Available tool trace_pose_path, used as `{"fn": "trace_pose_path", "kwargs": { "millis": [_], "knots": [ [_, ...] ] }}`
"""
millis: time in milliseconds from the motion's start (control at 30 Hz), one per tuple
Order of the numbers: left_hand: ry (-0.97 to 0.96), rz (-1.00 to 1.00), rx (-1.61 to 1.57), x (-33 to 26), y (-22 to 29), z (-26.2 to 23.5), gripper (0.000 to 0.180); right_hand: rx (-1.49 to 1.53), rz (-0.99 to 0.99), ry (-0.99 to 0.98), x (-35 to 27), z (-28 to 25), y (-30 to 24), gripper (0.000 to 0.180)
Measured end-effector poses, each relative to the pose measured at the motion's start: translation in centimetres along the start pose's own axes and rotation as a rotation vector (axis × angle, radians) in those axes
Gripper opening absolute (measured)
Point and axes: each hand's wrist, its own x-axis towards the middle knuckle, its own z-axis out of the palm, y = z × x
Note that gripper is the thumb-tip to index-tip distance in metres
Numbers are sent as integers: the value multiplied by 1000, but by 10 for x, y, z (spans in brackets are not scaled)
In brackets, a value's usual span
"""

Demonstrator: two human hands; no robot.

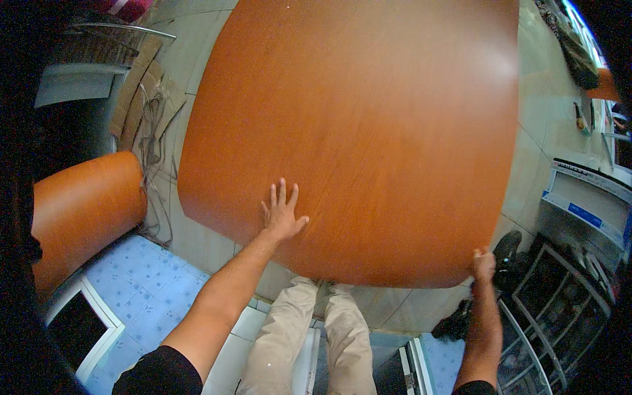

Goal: The person unrolls a large orange and black mat in a tiled room. They use a utility knife to cut the packaging, then unroll the mat and smooth it out on the floor.

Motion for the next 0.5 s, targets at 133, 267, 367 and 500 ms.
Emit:
{"fn": "trace_pose_path", "kwargs": {
  "millis": [133, 267, 367, 500],
  "knots": [
    [-426, -16, -23, -19, 6, 35, 92, 350, 37, -298, -92, 31, -54, 35],
    [-289, 13, -285, -92, 3, 96, 77, 317, -134, -411, -199, 38, -39, 34],
    [-262, -88, -482, -175, -2, 121, 68, 119, -212, -479, -266, 42, 14, 33],
    [-174, -274, -580, -280, -24, 101, 69, 52, -405, -461, -343, 41, 100, 35]
  ]
}}
